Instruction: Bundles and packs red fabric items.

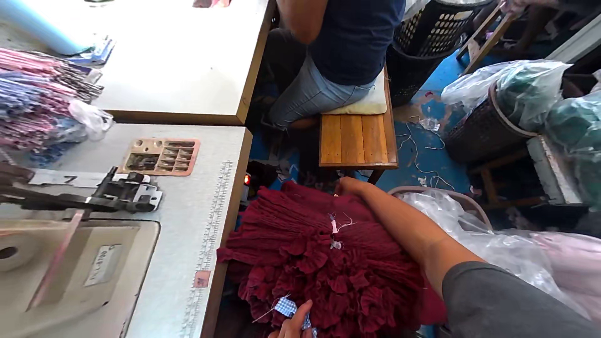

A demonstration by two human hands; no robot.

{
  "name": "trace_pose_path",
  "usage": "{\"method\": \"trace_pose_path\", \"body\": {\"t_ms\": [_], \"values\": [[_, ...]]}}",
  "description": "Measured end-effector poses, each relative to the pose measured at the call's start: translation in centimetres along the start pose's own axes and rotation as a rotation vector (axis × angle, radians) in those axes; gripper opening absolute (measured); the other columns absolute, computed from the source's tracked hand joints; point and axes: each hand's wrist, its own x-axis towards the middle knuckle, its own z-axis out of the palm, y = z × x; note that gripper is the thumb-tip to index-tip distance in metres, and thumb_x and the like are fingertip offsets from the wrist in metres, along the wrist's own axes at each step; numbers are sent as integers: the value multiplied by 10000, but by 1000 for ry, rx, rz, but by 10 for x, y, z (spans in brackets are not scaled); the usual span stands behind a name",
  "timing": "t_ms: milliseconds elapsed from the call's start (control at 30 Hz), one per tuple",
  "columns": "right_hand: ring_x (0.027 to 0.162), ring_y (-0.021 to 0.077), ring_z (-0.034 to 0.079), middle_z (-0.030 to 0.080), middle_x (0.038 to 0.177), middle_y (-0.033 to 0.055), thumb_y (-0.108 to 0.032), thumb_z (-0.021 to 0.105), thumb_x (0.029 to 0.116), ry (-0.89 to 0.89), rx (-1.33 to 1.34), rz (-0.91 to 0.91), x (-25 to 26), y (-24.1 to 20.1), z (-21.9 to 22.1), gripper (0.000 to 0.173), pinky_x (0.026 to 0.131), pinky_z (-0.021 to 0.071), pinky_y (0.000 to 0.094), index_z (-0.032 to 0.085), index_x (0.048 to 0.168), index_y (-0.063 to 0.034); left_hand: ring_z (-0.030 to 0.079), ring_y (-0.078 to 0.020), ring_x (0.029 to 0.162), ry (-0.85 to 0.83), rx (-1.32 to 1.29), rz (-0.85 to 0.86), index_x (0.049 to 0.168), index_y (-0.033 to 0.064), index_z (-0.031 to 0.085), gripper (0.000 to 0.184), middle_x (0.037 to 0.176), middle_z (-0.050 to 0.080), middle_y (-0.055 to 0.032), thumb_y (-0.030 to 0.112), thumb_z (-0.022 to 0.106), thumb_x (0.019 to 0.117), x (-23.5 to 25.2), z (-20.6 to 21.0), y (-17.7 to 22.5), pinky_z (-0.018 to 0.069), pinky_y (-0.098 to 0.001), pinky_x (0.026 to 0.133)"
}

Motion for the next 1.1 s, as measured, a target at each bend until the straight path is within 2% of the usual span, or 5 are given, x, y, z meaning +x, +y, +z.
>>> {"method": "trace_pose_path", "body": {"t_ms": [400, 500, 600, 800, 1100], "values": [[1281, 435, 557, 607, 1318, 315, -62, 560, 1031, -13, 127, -78, -2, -2, 2, 291, 1105, 375, 591, 638, 1257, 103, 671, -309, 738, 6, -19, -11, 1134, -108, 698, 295, 863, 718, -211, -4, 526, 919, -4, -3, -4, 525, -404, 749], [1227, 414, 586, 634, 1264, 296, -205, 535, 1068, 17, 183, 16, 4, 5, 3, 350, 1066, 403, 595, 666, 1232, 75, 664, -301, 735, 10, -28, -11, 1135, -99, 701, 291, 866, 719, -208, 6, 525, 929, -3, -2, -5, 519, -399, 747], [1080, 415, 663, 707, 1078, 251, -396, 585, 1033, 184, 125, 54, 5, 13, 0, 449, 960, 476, 655, 745, 1052, 23, 654, -296, 719, 8, -25, -13, 1129, -99, 703, 289, 849, 712, -203, 11, 518, 936, -1, -2, -5, 512, -398, 731], [790, 370, 671, 676, 795, 194, -363, 581, 1036, 623, 301, -6, -15, 23, -9, 440, 752, 516, 631, 713, 862, 19, 661, -312, 725, 6, -29, -27, 1125, -89, 708, 290, 857, 717, -202, 18, 519, 934, -2, 0, -9, 523, -414, 729], [692, 249, 609, 627, 747, 135, -279, 536, 1071, 571, 518, -62, -11, 29, -12, 399, 686, 504, 500, 662, 841, 21, 646, -299, 708, 11, -25, -6, 1107, -97, 709, 287, 829, 705, -209, 19, 502, 944, 2, -1, -7, 511, -384, 717]]}}
